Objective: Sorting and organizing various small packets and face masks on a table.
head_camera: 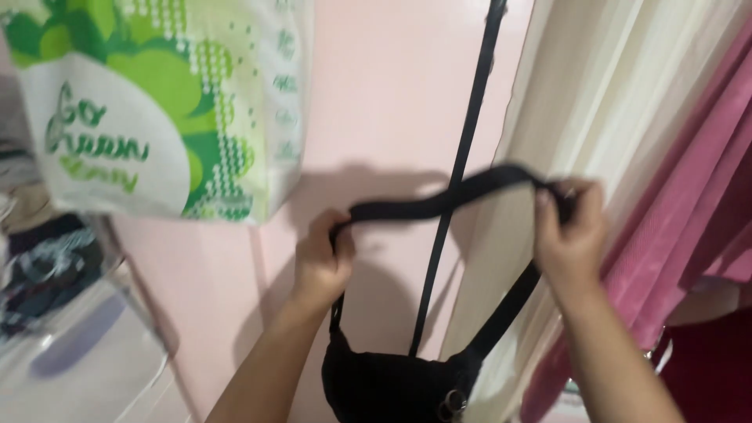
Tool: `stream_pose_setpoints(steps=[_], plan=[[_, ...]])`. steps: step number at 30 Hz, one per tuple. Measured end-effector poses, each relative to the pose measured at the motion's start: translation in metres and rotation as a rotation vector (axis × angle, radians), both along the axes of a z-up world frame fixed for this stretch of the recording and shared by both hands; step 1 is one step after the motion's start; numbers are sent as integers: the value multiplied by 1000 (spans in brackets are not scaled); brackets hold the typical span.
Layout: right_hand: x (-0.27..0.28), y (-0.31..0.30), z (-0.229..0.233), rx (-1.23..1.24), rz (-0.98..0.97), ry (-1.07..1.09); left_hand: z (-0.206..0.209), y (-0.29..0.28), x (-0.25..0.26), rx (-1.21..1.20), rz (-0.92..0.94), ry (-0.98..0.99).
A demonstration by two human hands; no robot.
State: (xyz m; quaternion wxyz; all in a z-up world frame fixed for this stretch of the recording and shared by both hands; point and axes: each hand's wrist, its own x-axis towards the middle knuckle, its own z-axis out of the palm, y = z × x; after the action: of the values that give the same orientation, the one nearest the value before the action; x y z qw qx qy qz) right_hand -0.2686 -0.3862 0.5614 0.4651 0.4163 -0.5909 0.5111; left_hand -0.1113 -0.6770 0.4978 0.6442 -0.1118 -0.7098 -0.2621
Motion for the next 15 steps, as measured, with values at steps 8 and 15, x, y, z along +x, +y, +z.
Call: stream_pose_setpoints(steps=[8, 15], plan=[[-3, -38, 224, -171, -145, 601, 228, -12, -84, -339, 81, 635], [-83, -32, 329, -180, -297, 690, 333, -26, -134, -362, -3, 782]])
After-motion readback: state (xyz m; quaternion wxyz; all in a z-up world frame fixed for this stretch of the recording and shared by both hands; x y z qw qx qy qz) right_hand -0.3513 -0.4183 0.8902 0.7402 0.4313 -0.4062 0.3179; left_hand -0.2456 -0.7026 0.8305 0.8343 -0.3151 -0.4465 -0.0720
